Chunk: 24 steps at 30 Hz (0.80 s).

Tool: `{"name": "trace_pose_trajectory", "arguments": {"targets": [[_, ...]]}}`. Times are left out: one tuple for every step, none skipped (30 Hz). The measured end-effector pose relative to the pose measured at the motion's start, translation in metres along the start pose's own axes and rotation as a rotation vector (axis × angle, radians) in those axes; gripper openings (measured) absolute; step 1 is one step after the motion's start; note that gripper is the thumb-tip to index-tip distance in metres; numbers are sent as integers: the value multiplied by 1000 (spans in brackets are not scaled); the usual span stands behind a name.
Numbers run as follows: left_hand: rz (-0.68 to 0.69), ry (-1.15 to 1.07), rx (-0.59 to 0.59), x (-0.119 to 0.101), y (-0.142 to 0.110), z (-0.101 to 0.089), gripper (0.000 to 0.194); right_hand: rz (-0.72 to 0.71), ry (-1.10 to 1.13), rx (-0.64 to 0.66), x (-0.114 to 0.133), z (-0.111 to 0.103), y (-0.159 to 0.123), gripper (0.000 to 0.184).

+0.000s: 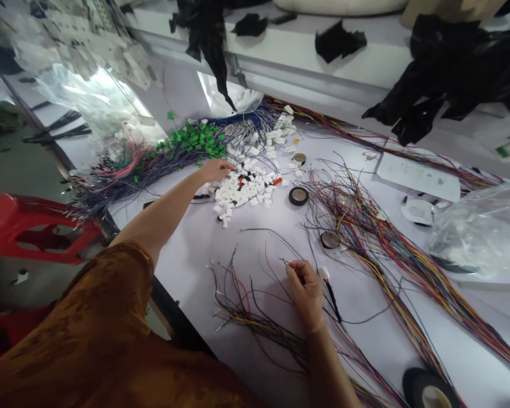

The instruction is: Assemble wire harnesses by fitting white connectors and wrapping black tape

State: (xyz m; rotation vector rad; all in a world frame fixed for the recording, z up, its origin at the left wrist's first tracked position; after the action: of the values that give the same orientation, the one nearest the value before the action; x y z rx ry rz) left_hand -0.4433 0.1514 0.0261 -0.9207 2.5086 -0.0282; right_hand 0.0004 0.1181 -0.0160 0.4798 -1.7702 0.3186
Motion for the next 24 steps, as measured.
{"name": "trace_pose_trajectory", "arguments": {"targets": [[0,13,19,-2,2,-1,30,0,5,3,0,0,0,24],[2,27,43,-4,3,-3,29,2,6,9,0,0,-1,24],[6,44,74,-6,5,-4,28,3,2,17,0,0,-1,24],[10,62,111,-7,6,-6,27,3,-5,25,0,0,-1,24],[14,83,148,-9,6,-8,26,0,-12,33,0,0,-1,24],[19,106,175,-10,7,-9,27,-3,-19,41,0,0,-1,23],[25,128,187,-11,8,-10,30,-8,-24,45,0,0,-1,23],[33,146,180,-12,8,-11,34,-12,-27,49,-1,0,-1,23],[46,158,160,-14,8,-11,39,-15,-28,50,-1,0,0,24],[62,165,130,-15,9,-11,45,-17,-28,52,-1,0,0,24],[81,169,98,-16,9,-9,50,-18,-28,53,-2,0,0,24],[100,171,71,-18,10,-8,53,-19,-28,53,-2,0,0,24],[118,173,53,-20,11,-5,53,-22,-28,54,-3,0,0,24],[131,180,39,-22,12,-2,52,-24,-29,55,-3,0,0,24],[137,190,30,-24,14,1,49,-26,-29,53,-3,0,0,24],[136,200,21,-26,17,3,45,-28,-29,52,-3,0,0,24],[131,211,16,-28,20,6,42,-31,-30,49,-3,-1,-1,24],[126,221,12,-30,24,8,38,-32,-31,45,-4,-1,-1,23],[120,230,11,-32,27,10,35,-32,-33,42,-5,-1,-1,23],[115,239,14,-33,30,11,32,-30,-36,39,-5,-1,-1,23],[110,248,21,-34,33,11,28,-27,-39,39,-6,-1,-2,23],[103,259,31,-34,35,11,25,-23,-39,41,-7,-1,-2,22],[94,270,42,-34,37,11,21,-20,-38,43,-7,-1,-2,22],[86,281,54,-33,37,10,18,-20,-37,46,-7,-1,-3,22]]}}
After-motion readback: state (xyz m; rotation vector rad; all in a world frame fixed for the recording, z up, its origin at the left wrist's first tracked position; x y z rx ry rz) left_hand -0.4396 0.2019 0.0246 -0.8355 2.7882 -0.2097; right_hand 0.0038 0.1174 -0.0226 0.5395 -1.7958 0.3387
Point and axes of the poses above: each hand's wrist, its own y-axis towards the middle knuckle, its own z-axis out of the palm, x = y × z, the point moved 2 cm from there along y, towards the middle knuckle, and after that the axes turned 9 degrees about -z, right-handed, at the moved point
